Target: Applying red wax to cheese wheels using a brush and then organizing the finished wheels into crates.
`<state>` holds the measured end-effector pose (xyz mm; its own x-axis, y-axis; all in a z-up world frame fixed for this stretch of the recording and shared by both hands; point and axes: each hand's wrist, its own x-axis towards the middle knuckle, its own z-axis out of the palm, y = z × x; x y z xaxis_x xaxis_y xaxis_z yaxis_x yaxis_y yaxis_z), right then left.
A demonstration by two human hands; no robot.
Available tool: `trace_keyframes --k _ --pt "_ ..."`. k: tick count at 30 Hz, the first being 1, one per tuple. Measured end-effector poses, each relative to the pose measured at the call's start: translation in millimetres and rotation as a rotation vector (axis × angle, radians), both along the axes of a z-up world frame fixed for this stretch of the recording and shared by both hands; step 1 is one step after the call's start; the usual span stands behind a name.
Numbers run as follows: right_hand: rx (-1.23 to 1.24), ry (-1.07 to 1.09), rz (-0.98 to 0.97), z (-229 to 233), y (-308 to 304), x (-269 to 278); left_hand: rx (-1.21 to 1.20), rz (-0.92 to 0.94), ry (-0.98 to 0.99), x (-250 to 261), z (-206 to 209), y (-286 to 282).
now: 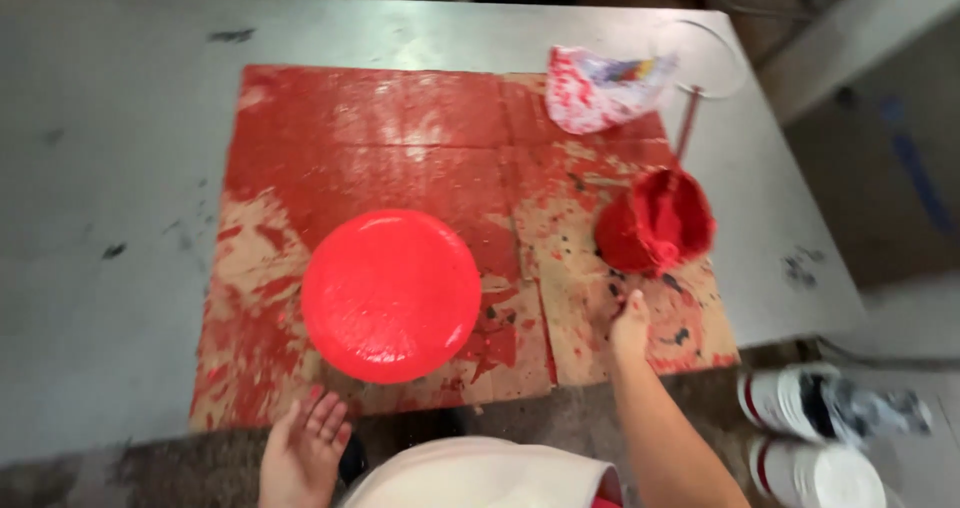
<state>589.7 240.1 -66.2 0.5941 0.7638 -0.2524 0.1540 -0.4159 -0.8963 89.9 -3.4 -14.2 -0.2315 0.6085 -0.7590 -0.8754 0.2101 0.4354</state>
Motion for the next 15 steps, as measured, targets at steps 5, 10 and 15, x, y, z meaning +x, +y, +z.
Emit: trace_keyframes --k 5,10,15 --pt "0.063 0.32 0.1 1.0 10.5 18.1 -0.001 0.12 0.025 27.2 61.9 22.8" --pt "-0.035 0.244 0.158 3.4 10.5 28.5 0.011 0.113 0.08 35.4 110.7 40.3" --pt "-0.509 -0.093 0.178 67.4 -25.5 22.4 0.013 0.122 0.093 29.8 114.1 50.9"
